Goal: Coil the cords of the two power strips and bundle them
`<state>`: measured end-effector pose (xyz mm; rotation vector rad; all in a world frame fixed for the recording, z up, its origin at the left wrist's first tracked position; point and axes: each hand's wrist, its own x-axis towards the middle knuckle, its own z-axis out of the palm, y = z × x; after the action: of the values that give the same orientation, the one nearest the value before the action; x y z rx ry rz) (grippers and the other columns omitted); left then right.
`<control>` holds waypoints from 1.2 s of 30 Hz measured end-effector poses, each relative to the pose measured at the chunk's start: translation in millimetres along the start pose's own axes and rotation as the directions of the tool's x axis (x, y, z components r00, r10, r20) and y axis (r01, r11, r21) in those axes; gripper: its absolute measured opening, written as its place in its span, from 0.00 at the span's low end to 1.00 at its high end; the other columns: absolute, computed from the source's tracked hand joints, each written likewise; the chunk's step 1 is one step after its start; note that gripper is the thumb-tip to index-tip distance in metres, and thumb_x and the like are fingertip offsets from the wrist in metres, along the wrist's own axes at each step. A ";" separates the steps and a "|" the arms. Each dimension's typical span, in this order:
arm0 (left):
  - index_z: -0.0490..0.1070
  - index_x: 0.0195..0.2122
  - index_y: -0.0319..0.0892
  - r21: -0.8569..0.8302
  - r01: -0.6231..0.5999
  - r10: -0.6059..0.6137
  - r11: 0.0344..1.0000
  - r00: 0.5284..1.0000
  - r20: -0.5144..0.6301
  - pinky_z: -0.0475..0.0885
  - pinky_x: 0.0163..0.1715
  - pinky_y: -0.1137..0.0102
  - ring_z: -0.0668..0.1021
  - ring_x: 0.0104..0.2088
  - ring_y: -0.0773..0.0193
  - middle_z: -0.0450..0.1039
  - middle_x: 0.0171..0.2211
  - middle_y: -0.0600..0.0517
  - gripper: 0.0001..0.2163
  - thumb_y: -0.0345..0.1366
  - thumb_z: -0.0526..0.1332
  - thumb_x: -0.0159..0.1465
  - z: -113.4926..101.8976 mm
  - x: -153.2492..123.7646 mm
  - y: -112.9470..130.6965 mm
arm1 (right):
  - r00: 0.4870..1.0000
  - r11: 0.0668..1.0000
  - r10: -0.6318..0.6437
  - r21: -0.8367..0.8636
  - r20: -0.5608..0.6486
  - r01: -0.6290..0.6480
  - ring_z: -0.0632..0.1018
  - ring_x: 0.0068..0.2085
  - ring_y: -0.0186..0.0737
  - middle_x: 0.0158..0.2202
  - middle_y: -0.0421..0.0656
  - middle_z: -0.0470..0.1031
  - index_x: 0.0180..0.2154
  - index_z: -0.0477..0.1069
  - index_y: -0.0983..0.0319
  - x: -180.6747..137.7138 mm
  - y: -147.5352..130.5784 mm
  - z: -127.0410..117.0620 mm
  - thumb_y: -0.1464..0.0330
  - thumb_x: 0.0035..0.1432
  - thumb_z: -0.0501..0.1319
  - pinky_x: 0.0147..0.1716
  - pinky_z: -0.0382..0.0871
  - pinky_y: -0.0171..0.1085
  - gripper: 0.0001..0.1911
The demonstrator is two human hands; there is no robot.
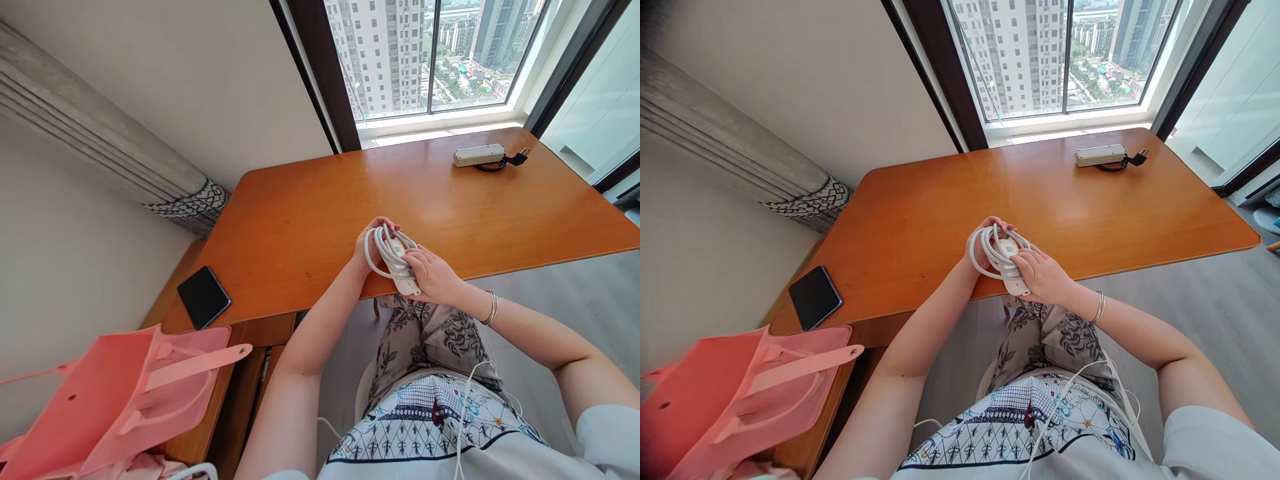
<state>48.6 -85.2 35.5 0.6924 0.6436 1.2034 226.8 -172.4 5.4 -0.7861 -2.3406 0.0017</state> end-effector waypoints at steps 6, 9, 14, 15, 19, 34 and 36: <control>0.72 0.29 0.40 0.010 0.113 -0.111 0.994 0.982 -0.153 0.76 0.37 0.69 0.76 0.26 0.66 0.71 0.23 0.54 0.09 0.21 0.58 0.48 0.2 4.6 -3.3 | 0.874 0.778 0.486 0.462 -0.012 -0.426 0.79 0.51 0.51 0.54 0.53 0.76 0.62 0.63 0.62 10.6 11.1 -20.1 0.58 0.57 0.66 0.50 0.76 0.48 0.34; 0.73 0.30 0.39 -0.034 0.186 -0.189 0.982 0.970 -0.150 0.73 0.29 0.72 0.74 0.24 0.68 0.71 0.23 0.54 0.09 0.23 0.58 0.49 -0.9 5.3 1.6 | 0.725 0.443 0.681 0.731 0.102 -0.519 0.80 0.45 0.47 0.46 0.47 0.80 0.51 0.71 0.61 24.0 29.5 -34.2 0.54 0.52 0.67 0.45 0.77 0.43 0.28; 0.73 0.36 0.39 0.016 0.190 -0.190 0.982 0.981 0.044 0.75 0.35 0.71 0.79 0.30 0.66 0.77 0.30 0.53 0.14 0.27 0.72 0.48 -4.2 -1.7 3.8 | 0.549 -0.024 0.763 0.865 0.340 -0.502 0.81 0.36 0.45 0.32 0.43 0.80 0.36 0.72 0.59 35.3 55.7 -45.0 0.56 0.46 0.68 0.33 0.80 0.40 0.18; 0.72 0.37 0.39 0.042 0.177 -0.180 0.983 0.981 0.072 0.76 0.37 0.70 0.80 0.32 0.65 0.78 0.31 0.53 0.18 0.28 0.75 0.46 -4.4 -3.3 2.4 | 0.526 -0.070 0.771 0.868 0.359 -0.491 0.82 0.36 0.44 0.32 0.42 0.80 0.36 0.72 0.59 35.8 57.8 -45.6 0.58 0.46 0.68 0.32 0.81 0.40 0.17; 0.69 0.36 0.40 0.080 0.144 -0.151 0.986 0.985 0.085 0.77 0.39 0.67 0.81 0.32 0.64 0.78 0.30 0.55 0.26 0.34 0.82 0.40 -3.1 -6.5 -4.6 | 0.472 -0.179 0.778 0.867 0.414 -0.465 0.82 0.37 0.45 0.34 0.43 0.81 0.37 0.71 0.59 35.6 59.1 -46.0 0.60 0.49 0.67 0.33 0.83 0.42 0.14; 0.72 0.37 0.41 0.017 -0.026 0.028 1.000 0.995 -0.092 0.76 0.35 0.69 0.83 0.38 0.59 0.82 0.35 0.50 0.21 0.40 0.78 0.46 -8.9 3.4 -0.3 | 0.635 0.277 0.721 0.725 0.276 -0.630 0.73 0.31 0.35 0.33 0.41 0.75 0.38 0.74 0.60 22.3 62.0 -39.0 0.40 0.56 0.64 0.32 0.71 0.35 0.29; 0.70 0.36 0.41 0.015 -0.015 0.016 1.000 0.997 -0.080 0.76 0.35 0.70 0.83 0.36 0.61 0.81 0.34 0.52 0.21 0.38 0.78 0.46 -5.2 0.1 -0.7 | 0.685 0.374 0.675 0.672 0.275 -0.639 0.76 0.38 0.39 0.38 0.44 0.77 0.42 0.75 0.60 25.9 61.7 -40.8 0.42 0.56 0.65 0.39 0.74 0.38 0.28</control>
<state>45.1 -84.5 31.6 0.6651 0.7156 1.2464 268.4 -115.9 40.3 -1.1912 -1.5466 1.2017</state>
